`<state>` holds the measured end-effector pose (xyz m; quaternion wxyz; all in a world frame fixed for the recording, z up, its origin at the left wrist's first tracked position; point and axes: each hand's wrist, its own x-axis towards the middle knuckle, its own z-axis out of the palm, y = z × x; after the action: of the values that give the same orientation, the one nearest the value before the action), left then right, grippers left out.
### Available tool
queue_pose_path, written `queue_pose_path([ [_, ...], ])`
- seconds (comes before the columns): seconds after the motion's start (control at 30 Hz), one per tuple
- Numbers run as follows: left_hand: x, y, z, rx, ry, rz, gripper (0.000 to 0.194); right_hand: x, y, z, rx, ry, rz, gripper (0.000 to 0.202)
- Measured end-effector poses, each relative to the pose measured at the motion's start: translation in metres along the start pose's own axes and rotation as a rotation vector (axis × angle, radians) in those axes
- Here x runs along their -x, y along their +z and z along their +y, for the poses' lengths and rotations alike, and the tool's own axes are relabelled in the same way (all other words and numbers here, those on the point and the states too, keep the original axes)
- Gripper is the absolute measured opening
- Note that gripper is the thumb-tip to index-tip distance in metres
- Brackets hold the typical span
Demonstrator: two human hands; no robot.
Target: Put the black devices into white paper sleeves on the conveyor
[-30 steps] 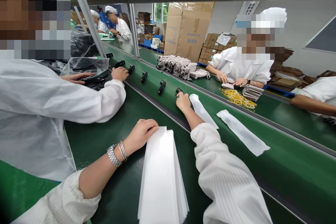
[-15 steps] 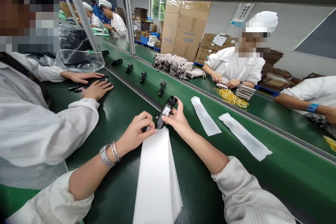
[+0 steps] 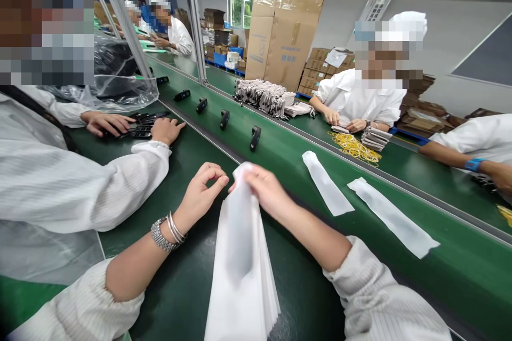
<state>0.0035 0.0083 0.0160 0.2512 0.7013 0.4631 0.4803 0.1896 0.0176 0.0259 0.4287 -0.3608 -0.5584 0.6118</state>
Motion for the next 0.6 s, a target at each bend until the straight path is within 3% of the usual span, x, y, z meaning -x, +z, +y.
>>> queue_pose_path([
  [0.1,0.000,-0.002,-0.005,-0.132,-0.062,-0.152,0.023,-0.031,-0.045,-0.019,0.212,-0.205,0.343,0.031],
  [0.17,0.002,-0.003,-0.008,-0.236,-0.077,-0.288,0.027,-0.056,-0.079,-0.025,0.570,-0.274,0.532,0.029],
  [0.27,0.004,-0.003,-0.011,-0.326,-0.066,-0.430,0.029,-0.092,-0.111,-0.020,1.079,-0.218,0.609,0.021],
  [0.33,0.005,-0.002,-0.012,-0.315,-0.055,-0.465,0.020,-0.112,-0.113,-0.007,1.222,-0.103,0.547,0.029],
  [0.47,0.005,0.002,-0.011,-0.298,-0.024,-0.446,0.016,-0.140,-0.096,0.021,1.214,0.137,0.397,0.048],
  [0.6,0.004,0.005,-0.009,-0.368,0.031,-0.404,0.026,-0.151,-0.092,0.036,0.927,0.190,0.501,0.031],
])
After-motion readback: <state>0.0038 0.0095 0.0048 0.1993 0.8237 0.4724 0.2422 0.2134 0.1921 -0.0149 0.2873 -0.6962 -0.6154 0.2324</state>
